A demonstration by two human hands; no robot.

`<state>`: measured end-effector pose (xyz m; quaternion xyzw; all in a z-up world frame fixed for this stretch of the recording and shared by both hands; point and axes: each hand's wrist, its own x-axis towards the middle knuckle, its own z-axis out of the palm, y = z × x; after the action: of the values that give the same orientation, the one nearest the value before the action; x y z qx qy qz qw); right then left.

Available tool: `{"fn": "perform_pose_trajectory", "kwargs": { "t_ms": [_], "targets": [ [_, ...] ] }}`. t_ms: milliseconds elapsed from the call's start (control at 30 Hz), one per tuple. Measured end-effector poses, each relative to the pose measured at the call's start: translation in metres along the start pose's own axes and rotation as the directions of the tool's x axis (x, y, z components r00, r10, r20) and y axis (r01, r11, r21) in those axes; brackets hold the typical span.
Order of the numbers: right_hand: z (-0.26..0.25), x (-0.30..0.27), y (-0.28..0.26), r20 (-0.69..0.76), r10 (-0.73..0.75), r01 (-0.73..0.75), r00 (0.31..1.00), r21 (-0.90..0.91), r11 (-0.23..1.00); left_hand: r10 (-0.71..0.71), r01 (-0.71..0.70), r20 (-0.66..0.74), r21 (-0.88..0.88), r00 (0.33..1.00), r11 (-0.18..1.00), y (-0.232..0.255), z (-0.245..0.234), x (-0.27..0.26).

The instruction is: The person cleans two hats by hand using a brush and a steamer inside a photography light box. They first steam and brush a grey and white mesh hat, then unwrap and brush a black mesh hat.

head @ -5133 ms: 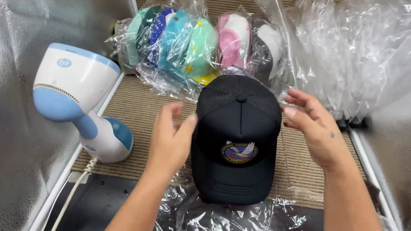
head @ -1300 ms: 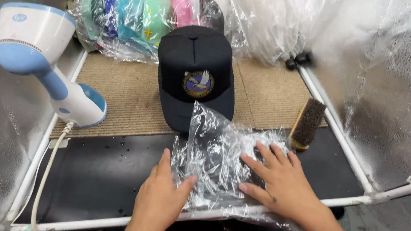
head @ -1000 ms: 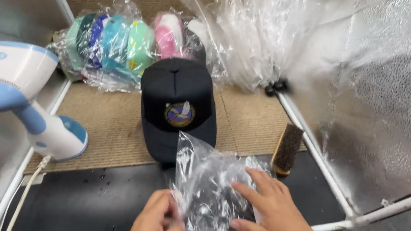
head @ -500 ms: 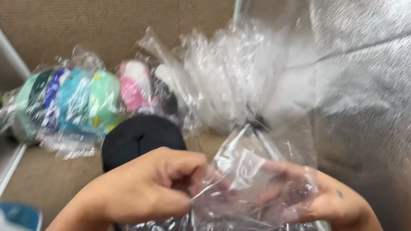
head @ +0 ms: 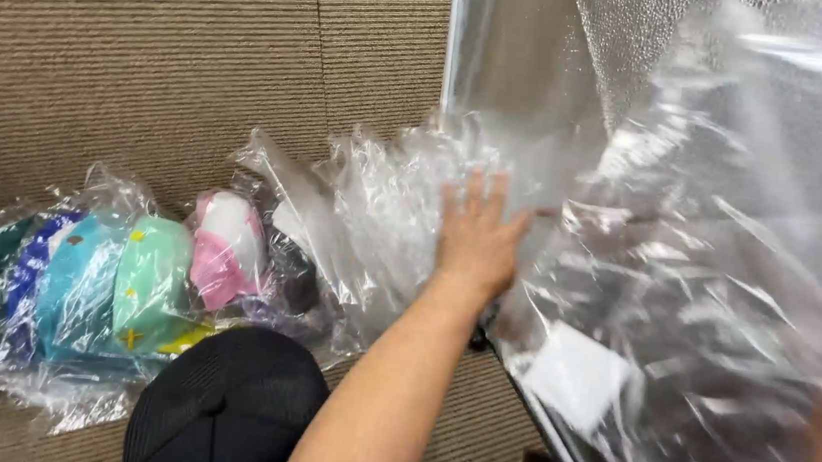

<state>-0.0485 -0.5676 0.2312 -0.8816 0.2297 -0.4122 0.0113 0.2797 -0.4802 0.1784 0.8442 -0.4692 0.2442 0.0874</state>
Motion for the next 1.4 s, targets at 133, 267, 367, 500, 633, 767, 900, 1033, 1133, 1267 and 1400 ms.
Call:
{"fn": "perform_pose_trajectory", "kwargs": {
  "t_ms": [133, 267, 367, 500, 633, 767, 900, 1033, 1133, 1267, 1400],
  "targets": [
    [0.028, 0.035, -0.081, -0.292, -0.199, 0.158, 0.935, -0.158, 0.975, -0.175, 0.147, 0.126, 0.202, 0.977, 0.968, -0.038, -0.015, -0.018],
    [0.099, 0.11, -0.111, -0.235, -0.164, 0.164, 0.958, -0.018, 0.986, -0.199, 0.15, 0.221, 0.221, 0.955, 0.964, -0.065, -0.026, -0.041],
    [0.183, 0.167, -0.119, -0.168, -0.164, 0.105, 0.972, -0.313, 0.944, -0.229, 0.182, 0.224, 0.211, 0.947, 0.96, -0.081, -0.03, -0.049],
    [0.283, 0.201, -0.109, 0.172, -0.09, 0.106, 0.981, -0.084, 0.991, -0.139, 0.135, 0.18, 0.035, 0.974, 0.99, -0.072, -0.06, -0.066],
    [0.258, 0.192, -0.124, 0.67, 0.07, -0.386, 0.739, 0.336, 0.859, -0.457, 0.423, -0.162, -0.203, 0.875, 0.883, -0.099, -0.086, -0.076],
    [0.211, 0.175, -0.147, 0.627, 0.047, -0.426, 0.777, 0.469, 0.774, -0.777, 0.824, 0.344, -0.427, 0.528, 0.371, -0.203, -0.003, -0.074],
    [0.207, 0.175, -0.154, 0.731, 0.163, -0.695, 0.663, 0.518, 0.499, -0.745, 0.673, 0.27, -0.673, 0.609, 0.306, -0.173, -0.034, -0.065],
    [0.255, 0.174, -0.155, 0.785, 0.099, -0.765, 0.611, 0.554, 0.327, -0.505, 0.471, 0.222, -0.764, 0.834, 0.441, -0.119, -0.063, -0.046],
    [0.264, 0.165, -0.165, 0.774, 0.09, -0.747, 0.627, 0.565, 0.35, -0.438, 0.519, 0.297, -0.628, 0.848, 0.579, -0.114, -0.083, -0.046],
    [0.278, 0.167, -0.166, 0.742, 0.135, -0.716, 0.656, 0.557, 0.421, -0.328, 0.425, 0.273, -0.646, 0.904, 0.634, -0.114, -0.063, -0.045],
    [0.296, 0.168, -0.173, 0.672, 0.197, -0.635, 0.714, 0.503, 0.586, -0.303, 0.471, 0.381, -0.504, 0.874, 0.724, -0.118, -0.036, -0.038]
  ]
}}
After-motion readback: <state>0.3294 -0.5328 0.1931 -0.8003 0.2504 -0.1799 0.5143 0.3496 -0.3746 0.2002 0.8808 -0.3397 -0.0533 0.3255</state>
